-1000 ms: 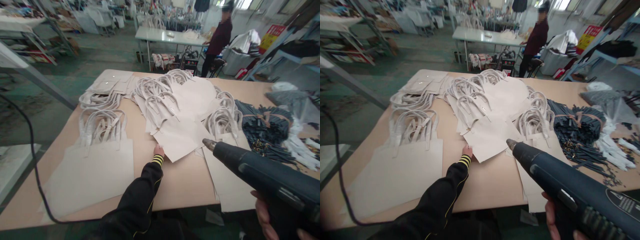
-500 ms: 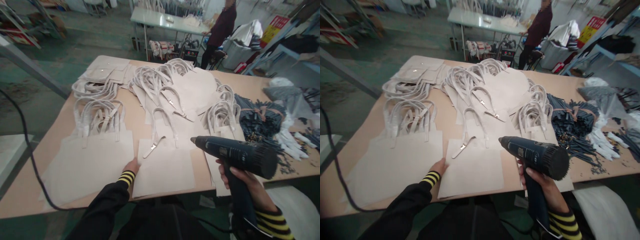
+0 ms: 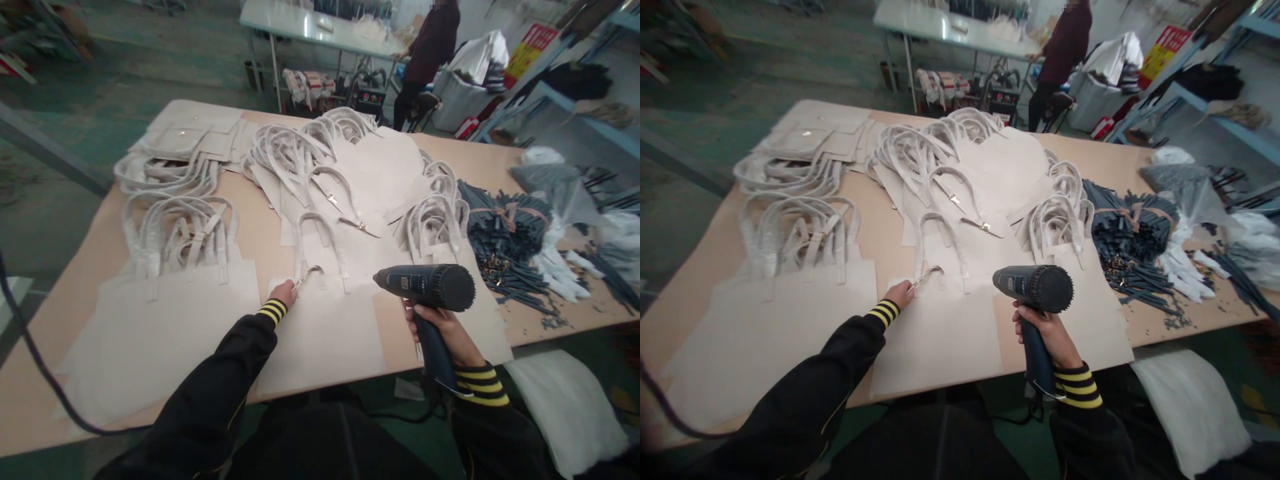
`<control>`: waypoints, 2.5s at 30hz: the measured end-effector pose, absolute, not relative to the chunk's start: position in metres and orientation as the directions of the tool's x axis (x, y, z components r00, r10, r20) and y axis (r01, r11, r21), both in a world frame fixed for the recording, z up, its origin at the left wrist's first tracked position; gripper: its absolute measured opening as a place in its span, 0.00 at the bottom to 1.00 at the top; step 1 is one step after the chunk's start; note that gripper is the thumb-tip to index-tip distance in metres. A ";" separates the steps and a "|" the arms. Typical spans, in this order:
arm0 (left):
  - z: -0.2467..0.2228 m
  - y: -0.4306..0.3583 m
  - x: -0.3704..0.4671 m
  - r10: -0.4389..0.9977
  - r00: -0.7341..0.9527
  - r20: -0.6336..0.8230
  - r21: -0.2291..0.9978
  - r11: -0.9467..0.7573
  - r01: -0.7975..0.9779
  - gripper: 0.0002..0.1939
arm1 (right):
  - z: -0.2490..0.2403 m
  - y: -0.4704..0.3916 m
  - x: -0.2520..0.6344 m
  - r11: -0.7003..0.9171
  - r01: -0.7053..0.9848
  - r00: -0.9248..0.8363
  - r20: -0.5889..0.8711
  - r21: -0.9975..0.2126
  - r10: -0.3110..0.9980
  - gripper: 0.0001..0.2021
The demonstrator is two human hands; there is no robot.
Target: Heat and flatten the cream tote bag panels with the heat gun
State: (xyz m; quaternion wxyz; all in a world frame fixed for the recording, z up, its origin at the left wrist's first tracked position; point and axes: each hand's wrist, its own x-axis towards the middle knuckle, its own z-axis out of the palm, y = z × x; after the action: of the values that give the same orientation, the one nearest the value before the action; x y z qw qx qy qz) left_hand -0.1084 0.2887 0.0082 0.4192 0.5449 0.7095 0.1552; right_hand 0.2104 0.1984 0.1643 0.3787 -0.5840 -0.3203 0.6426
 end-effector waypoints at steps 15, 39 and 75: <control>0.018 0.241 -0.135 0.900 -0.278 -0.336 0.723 0.436 0.536 0.10 | 0.169 0.202 0.152 -0.606 -0.094 -0.332 -0.549 -0.790 0.767 0.14; -0.004 0.132 -0.169 0.853 -0.327 -0.408 0.644 0.522 0.560 0.10 | 0.174 0.225 0.046 -0.591 0.116 -0.543 -0.549 -0.798 0.635 0.13; 0.000 0.199 -0.121 0.825 -0.360 -0.436 0.272 0.502 0.821 0.17 | 0.181 0.015 0.266 -0.683 -0.011 -0.085 -0.679 -0.731 0.729 0.15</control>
State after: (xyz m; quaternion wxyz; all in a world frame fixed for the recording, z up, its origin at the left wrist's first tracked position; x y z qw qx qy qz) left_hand -0.1214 0.1989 -0.0002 0.2667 0.4990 0.8245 0.0033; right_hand 0.2660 0.0147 0.1808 0.2732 -0.6186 -0.2900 0.6773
